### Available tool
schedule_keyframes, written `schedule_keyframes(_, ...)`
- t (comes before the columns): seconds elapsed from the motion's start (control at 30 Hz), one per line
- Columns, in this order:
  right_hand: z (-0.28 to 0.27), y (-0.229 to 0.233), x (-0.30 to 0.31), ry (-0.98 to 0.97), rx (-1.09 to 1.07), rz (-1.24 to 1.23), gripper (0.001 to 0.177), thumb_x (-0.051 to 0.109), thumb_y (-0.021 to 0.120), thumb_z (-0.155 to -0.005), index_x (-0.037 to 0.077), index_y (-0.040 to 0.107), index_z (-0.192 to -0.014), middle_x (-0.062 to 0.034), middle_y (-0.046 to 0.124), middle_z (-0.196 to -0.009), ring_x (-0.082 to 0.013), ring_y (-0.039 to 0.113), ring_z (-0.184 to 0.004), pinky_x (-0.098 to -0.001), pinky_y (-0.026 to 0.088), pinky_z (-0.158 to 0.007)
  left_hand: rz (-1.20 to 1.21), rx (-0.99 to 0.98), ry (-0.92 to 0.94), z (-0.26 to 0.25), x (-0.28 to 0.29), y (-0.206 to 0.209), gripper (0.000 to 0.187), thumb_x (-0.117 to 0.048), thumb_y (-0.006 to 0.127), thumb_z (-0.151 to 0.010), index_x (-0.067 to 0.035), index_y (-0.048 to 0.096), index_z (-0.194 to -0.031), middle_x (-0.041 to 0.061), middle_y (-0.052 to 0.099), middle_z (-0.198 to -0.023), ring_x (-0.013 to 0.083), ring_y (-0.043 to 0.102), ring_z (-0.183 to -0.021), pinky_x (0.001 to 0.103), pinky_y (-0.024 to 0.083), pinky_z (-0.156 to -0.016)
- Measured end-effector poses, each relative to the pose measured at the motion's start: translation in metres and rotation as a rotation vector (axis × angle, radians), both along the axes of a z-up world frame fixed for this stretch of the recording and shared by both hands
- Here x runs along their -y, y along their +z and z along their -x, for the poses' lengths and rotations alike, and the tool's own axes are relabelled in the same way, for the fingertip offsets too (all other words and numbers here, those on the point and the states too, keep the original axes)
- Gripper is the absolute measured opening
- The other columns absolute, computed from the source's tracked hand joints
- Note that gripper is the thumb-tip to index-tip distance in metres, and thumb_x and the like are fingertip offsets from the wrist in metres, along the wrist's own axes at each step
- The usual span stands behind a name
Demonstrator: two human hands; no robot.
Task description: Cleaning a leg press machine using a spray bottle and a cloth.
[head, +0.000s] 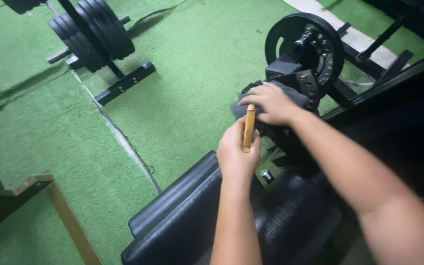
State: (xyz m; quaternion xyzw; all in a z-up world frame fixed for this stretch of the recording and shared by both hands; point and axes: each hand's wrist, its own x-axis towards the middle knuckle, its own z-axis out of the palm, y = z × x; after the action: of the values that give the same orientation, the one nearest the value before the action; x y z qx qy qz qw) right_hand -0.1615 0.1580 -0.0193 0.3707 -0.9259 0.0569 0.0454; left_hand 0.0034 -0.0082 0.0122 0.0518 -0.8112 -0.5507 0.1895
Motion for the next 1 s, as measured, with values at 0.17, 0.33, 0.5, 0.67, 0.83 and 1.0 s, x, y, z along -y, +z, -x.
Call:
schedule_keyframes(0.17, 0.007, -0.015, -0.02, 0.067, 0.028, 0.332, 0.054, 0.02, 0.072, -0.075, 0.016, 0.067, -0.128, -0.0143, 0.066, -0.125, -0.0363, 0.058, -0.122, -0.0513, 0.043, -0.106, 0.003, 0.019, -0.022, -0.003, -0.003, 0.003, 0.04, -0.021, 0.073, -0.083, -0.014, 0.069, -0.122, 0.015, 0.073, -0.107, 0.0361, 0.071, -0.1, 0.046, 0.056, -0.086)
schedule_keyframes(0.33, 0.005, -0.01, 0.037, -0.461, 0.003, 0.014, 0.031, 0.036, 0.068, -0.085, 0.02, 0.073, -0.111, -0.0102, 0.072, -0.112, -0.0335, 0.064, -0.111, -0.0483, 0.048, -0.1, -0.031, 0.069, -0.023, -0.002, -0.002, 0.009, 0.039, -0.021, 0.073, -0.082, -0.015, 0.07, -0.12, 0.015, 0.074, -0.106, 0.0357, 0.071, -0.1, 0.046, 0.055, -0.085)
schedule_keyframes(0.5, -0.011, -0.004, 0.031, -0.14, -0.02, -0.143, 0.033, 0.036, 0.071, -0.078, 0.022, 0.073, -0.107, -0.0084, 0.069, -0.11, -0.0316, 0.062, -0.112, -0.0463, 0.046, -0.099, 0.001, 0.039, 0.005, -0.001, 0.0, 0.005, 0.037, -0.021, 0.073, -0.083, -0.014, 0.069, -0.119, 0.015, 0.074, -0.107, 0.0363, 0.071, -0.1, 0.045, 0.056, -0.085)
schedule_keyframes(0.67, -0.036, -0.001, -0.005, 0.154, -0.101, 0.059, 0.046, 0.008, 0.069, -0.067, 0.016, 0.072, -0.112, -0.0115, 0.063, -0.128, -0.0353, 0.055, -0.125, -0.0534, 0.041, -0.106, 0.015, 0.083, 0.005, 0.0, 0.0, 0.004, 0.037, -0.021, 0.073, -0.082, -0.016, 0.07, -0.118, 0.015, 0.074, -0.104, 0.0358, 0.071, -0.097, 0.045, 0.056, -0.083)
schedule_keyframes(0.83, -0.067, 0.019, -0.049, 0.034, 0.03, 0.18, 0.053, -0.007, 0.067, -0.062, 0.014, 0.073, -0.11, -0.0134, 0.064, -0.134, -0.0369, 0.056, -0.127, -0.0503, 0.042, -0.106, 0.047, 0.077, 0.006, 0.001, -0.002, -0.003, 0.037, -0.023, 0.073, -0.082, -0.014, 0.069, -0.118, 0.015, 0.073, -0.105, 0.0362, 0.07, -0.1, 0.046, 0.055, -0.084)
schedule_keyframes(1.0, -0.085, 0.099, -0.06, -0.231, 0.013, 0.24, 0.058, -0.008, 0.065, -0.065, 0.013, 0.072, -0.118, -0.0121, 0.07, -0.12, -0.0349, 0.065, -0.116, -0.0422, 0.052, -0.101, 0.003, 0.12, 0.031, 0.001, -0.001, -0.003, 0.037, -0.022, 0.071, -0.082, -0.014, 0.069, -0.118, 0.013, 0.074, -0.108, 0.0353, 0.07, -0.102, 0.045, 0.055, -0.086)
